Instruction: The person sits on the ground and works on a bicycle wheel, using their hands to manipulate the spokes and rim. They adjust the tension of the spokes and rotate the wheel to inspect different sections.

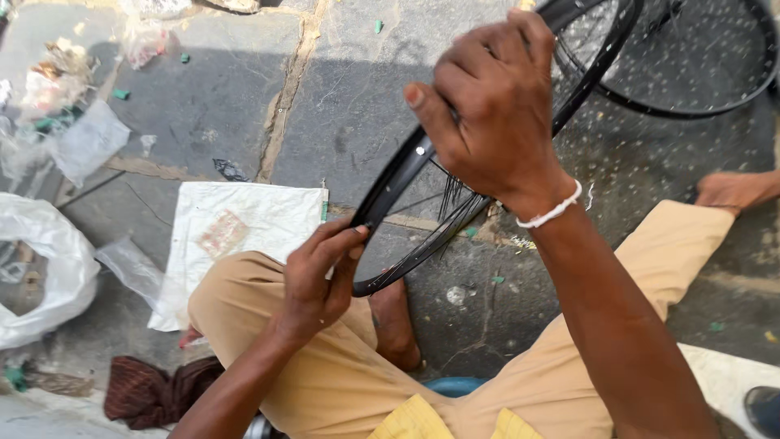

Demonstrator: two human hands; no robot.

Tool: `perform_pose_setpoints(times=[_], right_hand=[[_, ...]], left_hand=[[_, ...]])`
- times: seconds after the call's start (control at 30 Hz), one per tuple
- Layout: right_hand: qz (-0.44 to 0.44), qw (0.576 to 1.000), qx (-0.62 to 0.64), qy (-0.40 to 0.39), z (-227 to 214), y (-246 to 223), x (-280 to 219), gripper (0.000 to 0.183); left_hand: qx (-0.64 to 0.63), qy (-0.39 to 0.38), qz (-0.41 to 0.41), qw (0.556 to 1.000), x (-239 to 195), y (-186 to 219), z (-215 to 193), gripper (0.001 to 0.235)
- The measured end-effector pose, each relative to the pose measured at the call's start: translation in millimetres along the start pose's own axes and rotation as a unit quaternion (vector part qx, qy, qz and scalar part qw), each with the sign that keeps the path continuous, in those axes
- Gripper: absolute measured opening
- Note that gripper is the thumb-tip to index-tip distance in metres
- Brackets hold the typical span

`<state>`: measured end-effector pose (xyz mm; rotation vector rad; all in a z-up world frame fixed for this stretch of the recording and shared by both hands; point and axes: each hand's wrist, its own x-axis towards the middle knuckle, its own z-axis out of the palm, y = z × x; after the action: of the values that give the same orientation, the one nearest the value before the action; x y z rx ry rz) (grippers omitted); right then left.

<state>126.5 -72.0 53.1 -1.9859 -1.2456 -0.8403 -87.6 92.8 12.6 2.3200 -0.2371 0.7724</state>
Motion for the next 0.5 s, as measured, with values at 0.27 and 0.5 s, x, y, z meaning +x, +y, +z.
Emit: perform_pose_setpoints(times=[0.27,0.5], right_hand=[[-0.031,0.996,-0.018,0.085,38.8,-13.4,-10.0,0.032],[-0.018,0.997,-0.009,0.077,37.5,-15.3,-4.8,0.032]], left_hand=[[0.334,-0.238,0.237,0.88,35.2,-16.7,-68.4,0.025],[0.271,-0.236,0.123,0.925,43.3,6.0,-50.9,0.026]])
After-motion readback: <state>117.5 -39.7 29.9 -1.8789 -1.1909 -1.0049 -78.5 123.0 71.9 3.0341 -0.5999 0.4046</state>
